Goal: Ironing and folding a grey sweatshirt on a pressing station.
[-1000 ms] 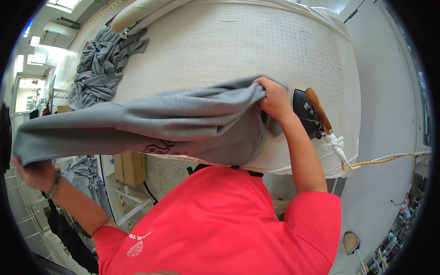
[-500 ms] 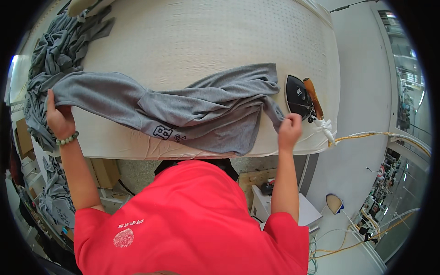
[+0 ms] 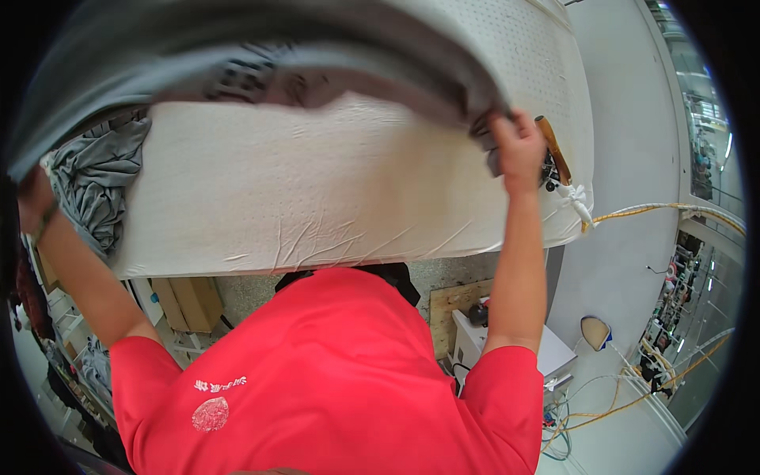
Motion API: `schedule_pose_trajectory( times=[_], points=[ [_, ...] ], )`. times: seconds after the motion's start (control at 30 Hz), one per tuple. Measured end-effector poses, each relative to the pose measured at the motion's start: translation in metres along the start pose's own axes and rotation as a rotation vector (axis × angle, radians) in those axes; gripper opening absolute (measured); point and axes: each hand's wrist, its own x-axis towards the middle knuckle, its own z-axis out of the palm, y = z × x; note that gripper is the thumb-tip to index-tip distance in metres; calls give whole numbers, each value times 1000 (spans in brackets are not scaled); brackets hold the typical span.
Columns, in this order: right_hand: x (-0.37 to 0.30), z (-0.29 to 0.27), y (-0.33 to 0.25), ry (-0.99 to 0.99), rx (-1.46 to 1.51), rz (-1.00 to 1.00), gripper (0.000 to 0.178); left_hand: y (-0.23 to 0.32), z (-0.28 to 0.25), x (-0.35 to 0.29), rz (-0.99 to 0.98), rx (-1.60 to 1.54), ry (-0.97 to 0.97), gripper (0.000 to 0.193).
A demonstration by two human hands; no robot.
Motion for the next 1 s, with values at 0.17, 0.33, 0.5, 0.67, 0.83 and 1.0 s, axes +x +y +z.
schedule_pose_trajectory(
  times=[0.17, 0.33, 0.5, 0.67, 0.83, 1.0],
  points=[
    [-15, -64, -57, -155, 130, 148, 33, -37, -144, -178, 101, 538, 646, 33],
    [-39, -85, 27, -179, -72, 355, 37, -153, -128, -358, -333, 310, 1088, 26],
    [-64, -79, 123, -3, -360, 490, 39, -251, -1, -381, -847, 201, 713, 29],
    [-66, -70, 139, 42, -377, 485, 34, -312, 22, -323, -925, 64, 786, 21],
    [-65, -68, 109, 144, -324, 121, 20, -288, 33, -279, -605, 23, 619, 15],
    [-106, -67, 83, 97, -153, -143, 14, -208, 33, -274, -295, 408, 513, 21]
  ],
)
